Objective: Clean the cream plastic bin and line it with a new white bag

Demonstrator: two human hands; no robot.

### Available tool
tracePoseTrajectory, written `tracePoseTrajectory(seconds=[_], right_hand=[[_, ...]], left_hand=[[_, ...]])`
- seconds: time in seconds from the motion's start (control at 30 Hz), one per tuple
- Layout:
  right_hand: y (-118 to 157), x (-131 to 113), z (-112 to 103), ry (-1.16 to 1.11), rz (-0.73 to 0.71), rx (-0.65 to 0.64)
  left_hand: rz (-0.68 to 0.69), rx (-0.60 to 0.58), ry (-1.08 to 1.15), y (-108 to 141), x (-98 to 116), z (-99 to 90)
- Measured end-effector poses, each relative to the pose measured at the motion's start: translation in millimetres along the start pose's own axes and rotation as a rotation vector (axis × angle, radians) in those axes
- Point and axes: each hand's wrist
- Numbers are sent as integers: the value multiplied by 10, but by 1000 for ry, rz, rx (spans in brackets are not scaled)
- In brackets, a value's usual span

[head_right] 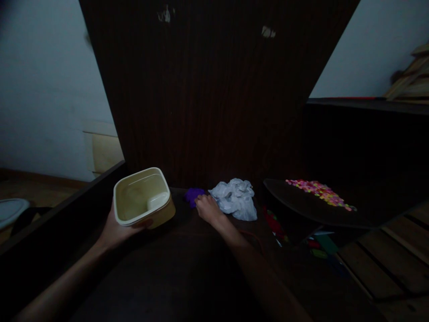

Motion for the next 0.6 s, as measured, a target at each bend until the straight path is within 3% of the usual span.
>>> tracePoseTrajectory(seconds=[0.27, 0.47, 0.6], right_hand=[[-129, 94, -66, -258, 127, 174], [-257, 223, -257, -706, 250, 442], [-193, 249, -409, -1039, 261, 511]], left_hand=[[57, -17, 13, -9, -32, 21], [103, -18, -44, -11, 6, 23], [174, -41, -50, -4, 43, 32]])
Point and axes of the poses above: each hand's wrist, its own y-axis away from the middle knuckle, its own z-axis out of the palm, x = y × z, and after that the axes turned 3 degrees about -z, right-handed
